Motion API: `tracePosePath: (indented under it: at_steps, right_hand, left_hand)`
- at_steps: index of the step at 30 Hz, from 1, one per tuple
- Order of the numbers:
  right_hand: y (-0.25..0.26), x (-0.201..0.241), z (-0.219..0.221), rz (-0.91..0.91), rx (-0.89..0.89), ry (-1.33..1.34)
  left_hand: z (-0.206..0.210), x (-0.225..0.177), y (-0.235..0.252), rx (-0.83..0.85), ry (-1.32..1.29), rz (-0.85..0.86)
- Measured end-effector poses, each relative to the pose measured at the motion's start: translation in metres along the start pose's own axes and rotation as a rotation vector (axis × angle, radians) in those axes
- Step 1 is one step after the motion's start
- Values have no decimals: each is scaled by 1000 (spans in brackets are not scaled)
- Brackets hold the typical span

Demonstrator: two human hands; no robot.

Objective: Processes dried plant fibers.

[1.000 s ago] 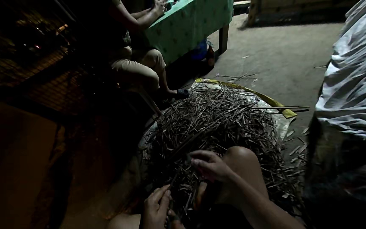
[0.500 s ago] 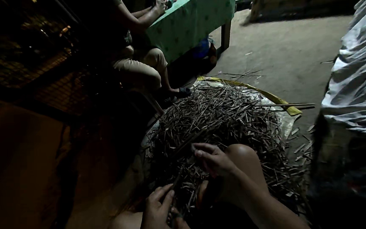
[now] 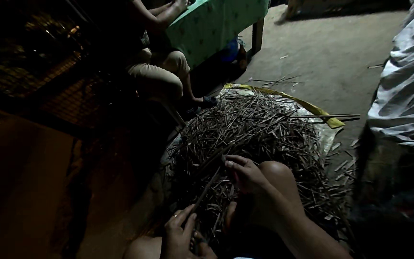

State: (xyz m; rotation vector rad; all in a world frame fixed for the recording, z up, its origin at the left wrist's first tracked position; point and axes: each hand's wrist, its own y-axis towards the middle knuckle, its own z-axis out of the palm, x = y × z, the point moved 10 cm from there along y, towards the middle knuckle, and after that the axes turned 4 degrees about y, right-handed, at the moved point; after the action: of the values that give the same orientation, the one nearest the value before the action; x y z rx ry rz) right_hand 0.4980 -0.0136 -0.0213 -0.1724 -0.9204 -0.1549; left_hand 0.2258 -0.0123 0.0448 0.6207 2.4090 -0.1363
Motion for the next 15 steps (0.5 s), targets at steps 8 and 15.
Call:
tracePosePath:
  at_steps: [8, 15]
  right_hand:
    - [-4, -4, 3, 4, 33, -67]
    - [-24, -35, 64, 84, 474, -306]
  left_hand:
    - [5, 2, 1, 35, 0, 38]
    - [5, -4, 8, 59, -163, -24]
